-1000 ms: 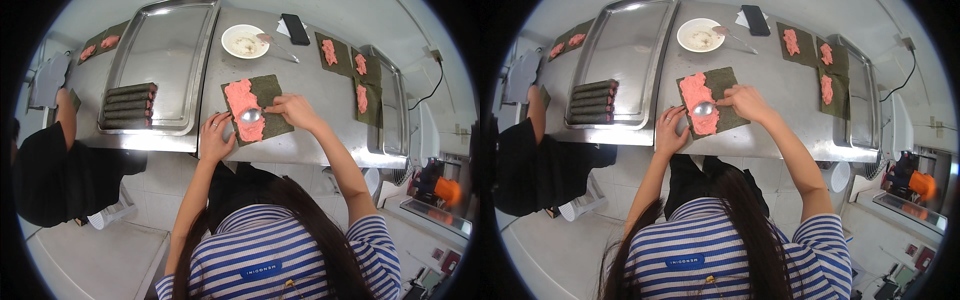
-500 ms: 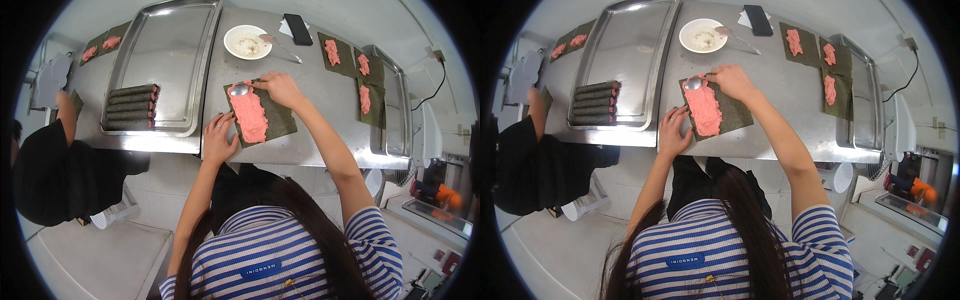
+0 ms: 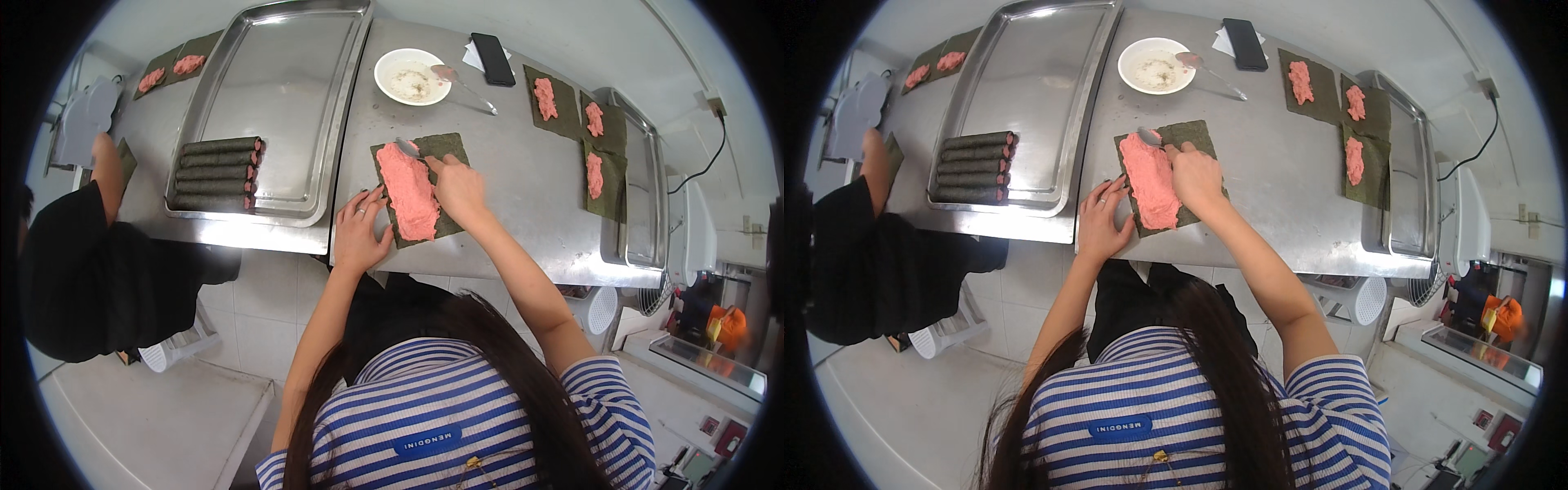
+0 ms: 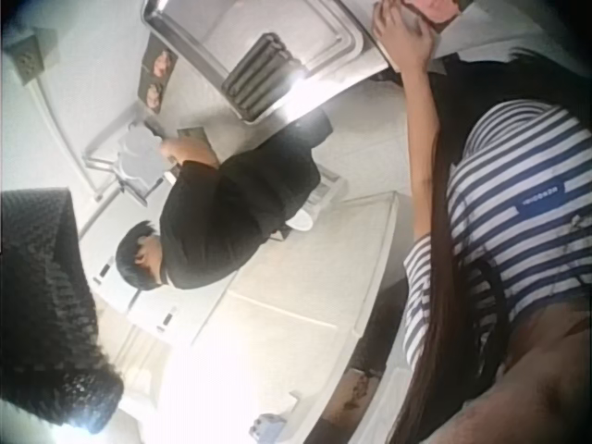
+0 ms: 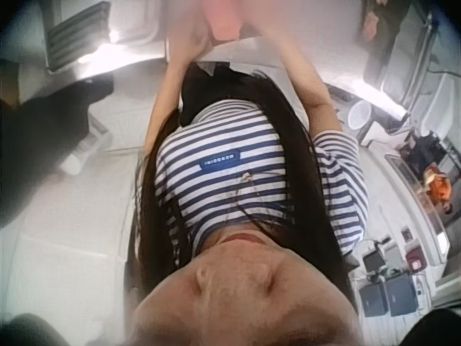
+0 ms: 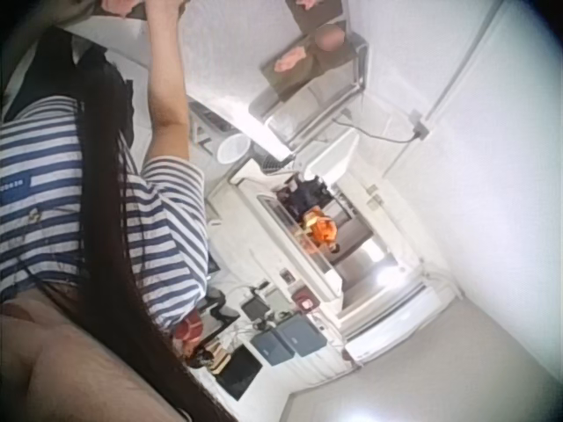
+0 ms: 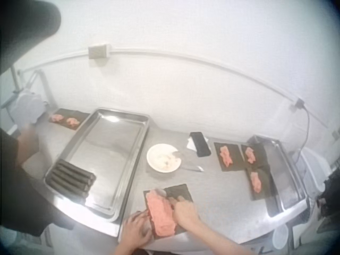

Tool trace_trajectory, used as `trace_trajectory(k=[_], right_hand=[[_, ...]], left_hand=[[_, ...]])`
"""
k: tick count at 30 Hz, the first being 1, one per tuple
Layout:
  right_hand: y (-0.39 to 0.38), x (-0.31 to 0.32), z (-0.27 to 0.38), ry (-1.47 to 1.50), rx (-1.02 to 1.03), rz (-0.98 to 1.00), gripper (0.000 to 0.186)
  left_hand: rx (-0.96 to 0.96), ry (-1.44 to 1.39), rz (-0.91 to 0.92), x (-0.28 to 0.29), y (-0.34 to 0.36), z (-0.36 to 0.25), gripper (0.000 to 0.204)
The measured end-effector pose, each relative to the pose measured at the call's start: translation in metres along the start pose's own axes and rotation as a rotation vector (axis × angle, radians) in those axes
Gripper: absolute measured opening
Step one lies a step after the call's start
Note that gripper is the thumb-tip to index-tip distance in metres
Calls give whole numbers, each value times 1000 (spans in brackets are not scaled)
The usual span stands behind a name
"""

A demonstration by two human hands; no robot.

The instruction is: The person spreads a pink filling onto sheets of nori using a spoon, then rolls the nori into cylindrical sushi rolls. The person places the completed rolls onto a metal tray. Another person is also preparing sushi at the same workstation.

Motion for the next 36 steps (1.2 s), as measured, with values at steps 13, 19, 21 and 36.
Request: trace_trajectory(k=[13,19,21,36], right_hand=[[29,22,10,80,41,49,37],[16,7,23,-83,163,119,29],[21,16,21,-136,279,-4,29],[54,17,9,-216,473,99,12]], left_hand=[[7,-8,4,2,1,0,51],[19,-13,12,2,0,0,51],[9,-25,-2,1,1,0,51],[3,-3,-4,1,0,0,51]])
Point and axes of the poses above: each hand's wrist, its own y-axis towards the middle knuckle, its own x-axis out of the back of the hand, z = x × y, the point moved 3 cm from there along y, towards the middle knuckle, and after that the axes turned 7 degrees about -z, right-handed, at the moved point
